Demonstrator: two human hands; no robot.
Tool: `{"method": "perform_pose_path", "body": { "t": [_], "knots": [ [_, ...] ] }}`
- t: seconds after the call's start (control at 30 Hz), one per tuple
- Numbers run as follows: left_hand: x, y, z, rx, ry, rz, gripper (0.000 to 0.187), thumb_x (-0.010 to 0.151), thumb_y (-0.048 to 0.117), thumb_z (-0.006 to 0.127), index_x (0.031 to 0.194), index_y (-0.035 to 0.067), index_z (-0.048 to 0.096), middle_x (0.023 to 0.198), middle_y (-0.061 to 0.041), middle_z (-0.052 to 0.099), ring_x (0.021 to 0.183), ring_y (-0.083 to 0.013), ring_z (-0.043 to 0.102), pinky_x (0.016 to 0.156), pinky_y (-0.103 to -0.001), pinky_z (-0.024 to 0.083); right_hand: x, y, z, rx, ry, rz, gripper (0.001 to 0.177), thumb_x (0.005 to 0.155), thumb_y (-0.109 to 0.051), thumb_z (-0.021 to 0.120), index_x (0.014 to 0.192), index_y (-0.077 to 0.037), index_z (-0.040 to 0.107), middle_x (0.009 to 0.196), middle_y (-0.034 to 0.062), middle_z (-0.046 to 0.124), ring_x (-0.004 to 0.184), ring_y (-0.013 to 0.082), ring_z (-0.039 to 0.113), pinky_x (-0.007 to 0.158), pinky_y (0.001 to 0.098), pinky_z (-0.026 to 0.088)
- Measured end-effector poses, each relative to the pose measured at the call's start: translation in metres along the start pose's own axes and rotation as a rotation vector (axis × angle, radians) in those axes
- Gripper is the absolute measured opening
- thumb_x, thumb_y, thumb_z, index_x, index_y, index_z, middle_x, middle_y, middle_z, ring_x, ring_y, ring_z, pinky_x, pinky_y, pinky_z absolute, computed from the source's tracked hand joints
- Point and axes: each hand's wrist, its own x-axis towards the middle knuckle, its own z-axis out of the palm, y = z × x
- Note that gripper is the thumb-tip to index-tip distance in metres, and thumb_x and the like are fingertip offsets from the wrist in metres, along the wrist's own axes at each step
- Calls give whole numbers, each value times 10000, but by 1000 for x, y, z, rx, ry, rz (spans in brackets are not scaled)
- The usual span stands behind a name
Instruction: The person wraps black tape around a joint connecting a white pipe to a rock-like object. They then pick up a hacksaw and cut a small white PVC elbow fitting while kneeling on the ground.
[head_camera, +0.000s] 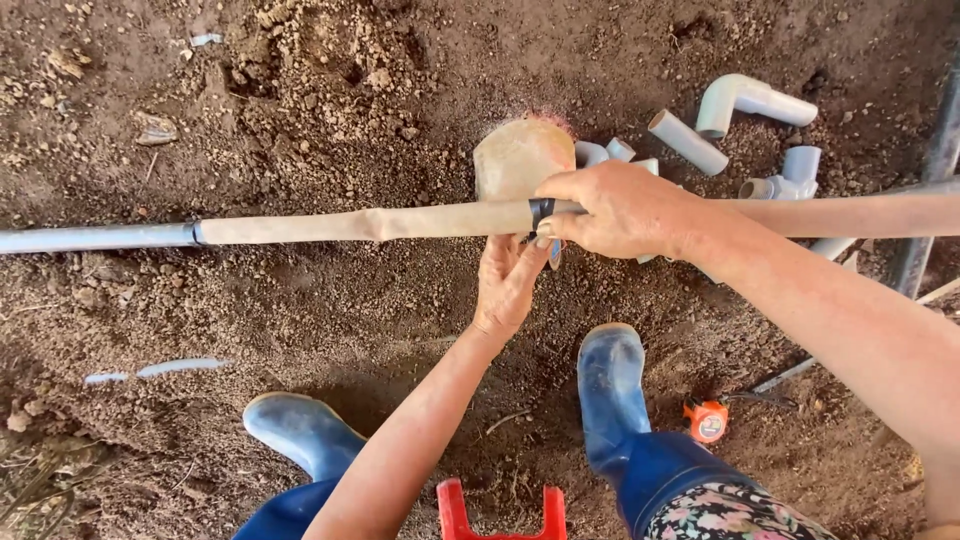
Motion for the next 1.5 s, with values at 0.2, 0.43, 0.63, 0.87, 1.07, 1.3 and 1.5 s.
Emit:
{"method": "perform_pose_path", "body": {
  "t": [0.2, 0.43, 0.63, 0.87, 1.07, 1.3, 1.5],
  "knots": [
    [-20, 3, 4, 49, 29, -82, 266, 875, 256, 625, 1032, 126, 454, 1057, -76, 479, 1037, -207, 553, 864, -392, 494, 8, 8, 2, 52, 1, -20, 356, 863, -317, 563, 1210, -269, 624, 883, 137, 705, 838, 338, 667, 834, 426, 506],
    [-22, 8, 20, 4, 80, -153, 257, 917, 304, 486, 1056, 95, 427, 1001, -54, 424, 904, -134, 436, 773, -309, 440, 23, 21, 11, 24, 1, -64, 372, 908, -254, 516, 1271, -215, 585, 783, 103, 698, 629, 238, 644, 675, 335, 525],
    [-25, -3, 15, 97, 89, -157, 240, 908, 304, 482, 1013, 88, 475, 934, -60, 326, 841, -149, 403, 764, -345, 446, 19, 14, 23, -216, 2, -251, 394, 865, -175, 524, 1245, -70, 515, 850, 131, 648, 765, 282, 648, 697, 412, 540],
    [-25, 7, 21, 222, 181, -246, 271, 864, 335, 456, 980, 97, 513, 955, -64, 363, 824, -131, 427, 767, -347, 470, 32, 28, 38, -351, 73, -278, 273, 846, -248, 548, 1042, -60, 521, 836, 99, 593, 801, 252, 614, 700, 378, 530],
    [-24, 13, 24, 158, 186, -293, 268, 855, 312, 417, 997, 106, 512, 923, -55, 421, 887, -161, 462, 774, -317, 459, 31, 27, 34, -330, 35, -252, 269, 837, -231, 548, 1032, -50, 504, 788, 78, 588, 731, 224, 624, 652, 348, 531],
    [-24, 9, 21, 173, 199, -298, 317, 854, 354, 415, 1019, 106, 523, 892, -72, 488, 925, -175, 510, 775, -336, 468, 38, 30, 36, -316, 41, -298, 275, 841, -246, 529, 1040, -62, 480, 778, 113, 598, 721, 257, 638, 645, 371, 534],
    [-20, -3, 18, 237, 184, -263, 306, 869, 387, 411, 995, 134, 529, 891, -50, 461, 920, -163, 474, 818, -369, 451, 44, 34, 40, -347, 39, -264, 243, 770, -260, 547, 916, -70, 511, 797, 135, 626, 767, 309, 646, 677, 420, 516]
  ]
}}
